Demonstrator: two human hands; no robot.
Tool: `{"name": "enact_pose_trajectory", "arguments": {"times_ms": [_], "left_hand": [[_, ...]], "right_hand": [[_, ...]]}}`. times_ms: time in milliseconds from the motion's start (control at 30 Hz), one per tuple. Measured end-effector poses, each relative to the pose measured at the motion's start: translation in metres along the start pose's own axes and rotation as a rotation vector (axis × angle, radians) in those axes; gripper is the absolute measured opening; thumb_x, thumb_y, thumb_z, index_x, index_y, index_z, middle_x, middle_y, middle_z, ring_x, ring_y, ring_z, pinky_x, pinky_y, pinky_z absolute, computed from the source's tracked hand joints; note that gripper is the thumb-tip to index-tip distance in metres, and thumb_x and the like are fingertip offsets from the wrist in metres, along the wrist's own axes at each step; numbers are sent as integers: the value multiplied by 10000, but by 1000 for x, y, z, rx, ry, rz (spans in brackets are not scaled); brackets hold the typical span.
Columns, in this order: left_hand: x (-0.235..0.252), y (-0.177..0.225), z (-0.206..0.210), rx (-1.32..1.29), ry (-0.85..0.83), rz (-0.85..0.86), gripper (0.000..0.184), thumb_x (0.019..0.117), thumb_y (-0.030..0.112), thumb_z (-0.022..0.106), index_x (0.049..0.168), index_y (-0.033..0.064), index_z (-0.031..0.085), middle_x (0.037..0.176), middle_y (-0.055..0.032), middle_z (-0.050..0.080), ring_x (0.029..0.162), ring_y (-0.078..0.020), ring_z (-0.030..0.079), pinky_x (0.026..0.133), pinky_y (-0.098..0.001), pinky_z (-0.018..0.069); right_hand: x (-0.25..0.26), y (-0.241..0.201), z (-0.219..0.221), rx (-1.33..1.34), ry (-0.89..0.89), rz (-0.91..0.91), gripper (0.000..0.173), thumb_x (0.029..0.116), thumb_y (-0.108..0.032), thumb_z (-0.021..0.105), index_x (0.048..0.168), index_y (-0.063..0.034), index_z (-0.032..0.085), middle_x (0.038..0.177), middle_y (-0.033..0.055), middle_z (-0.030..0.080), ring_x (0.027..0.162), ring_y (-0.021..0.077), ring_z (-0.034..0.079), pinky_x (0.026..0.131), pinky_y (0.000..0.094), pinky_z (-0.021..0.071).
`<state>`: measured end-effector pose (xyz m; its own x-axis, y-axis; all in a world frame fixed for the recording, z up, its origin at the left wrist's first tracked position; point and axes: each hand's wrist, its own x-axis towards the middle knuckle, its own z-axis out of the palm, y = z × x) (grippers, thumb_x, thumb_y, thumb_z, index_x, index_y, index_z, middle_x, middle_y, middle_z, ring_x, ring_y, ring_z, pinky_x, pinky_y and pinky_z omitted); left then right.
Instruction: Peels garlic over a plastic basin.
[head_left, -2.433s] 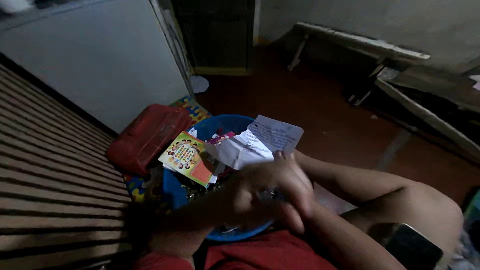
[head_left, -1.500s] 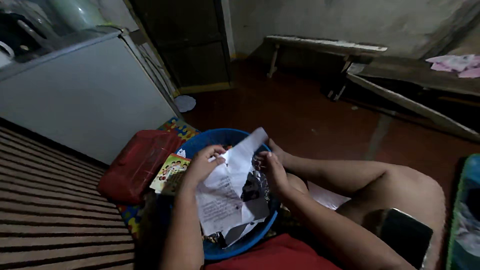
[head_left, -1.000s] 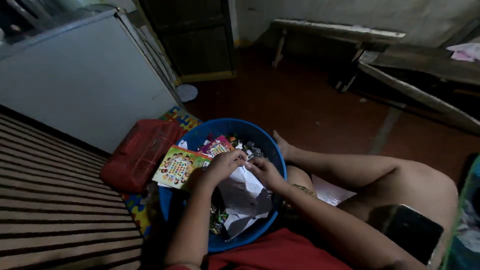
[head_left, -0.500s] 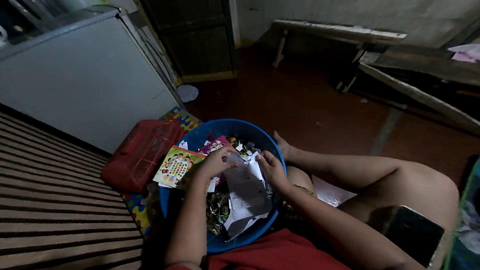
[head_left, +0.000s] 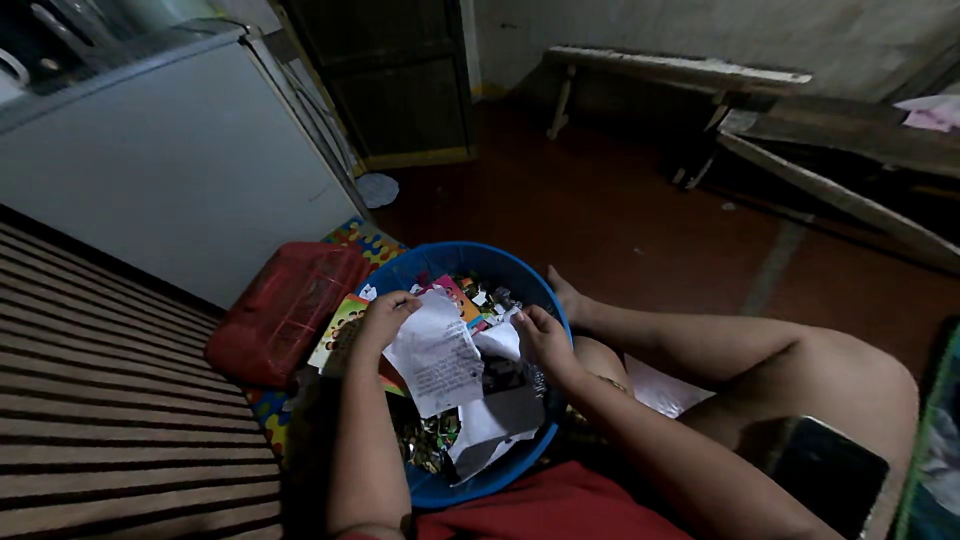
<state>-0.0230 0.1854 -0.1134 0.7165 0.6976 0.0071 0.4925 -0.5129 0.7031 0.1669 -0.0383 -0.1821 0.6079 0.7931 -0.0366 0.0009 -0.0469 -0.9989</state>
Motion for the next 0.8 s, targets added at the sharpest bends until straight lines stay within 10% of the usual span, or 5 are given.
{"name": "enact_pose_trajectory", "arguments": {"times_ms": [300, 433, 633, 800], "left_hand": [[-14, -17, -27, 343, 354, -449, 370, 1017, 305, 653, 1193, -17, 702, 1245, -299, 646, 1216, -477, 589, 1043, -666, 415], [-12, -1, -12, 230, 535, -179, 474, 934, 266, 757, 1305, -9, 650, 1392, -329, 525, 1291, -522, 493, 1053, -692, 379], [-6, 52, 65, -112, -14, 155, 549, 958, 283, 701, 1421, 26, 561, 1469, -198, 526, 1366, -319, 505, 1120, -505, 440], [-20, 79, 89, 21, -272, 135, 353, 1035, 277, 603, 1247, 2, 671, 1217, -196, 672, 1119, -292, 640, 1015, -469, 487]], "right_hand": [[1, 3, 1, 18, 60, -29, 222, 1072, -199, 500, 981, -32, 614, 747, -6, 549, 629, 59, 524, 613, 255, 470], [0, 1, 0, 196, 40, -39, 173, 1073, -129, 475, 1102, 9, 575, 843, 30, 606, 705, 64, 602, 674, 251, 540], [0, 4, 1, 229, -13, -68, 176, 1011, -66, 574, 1151, 41, 582, 974, 73, 657, 823, 83, 643, 762, 257, 560], [-1, 4, 3, 214, -56, -63, 180, 987, -38, 598, 1147, 40, 575, 971, 76, 667, 839, 85, 655, 775, 256, 563]]}}
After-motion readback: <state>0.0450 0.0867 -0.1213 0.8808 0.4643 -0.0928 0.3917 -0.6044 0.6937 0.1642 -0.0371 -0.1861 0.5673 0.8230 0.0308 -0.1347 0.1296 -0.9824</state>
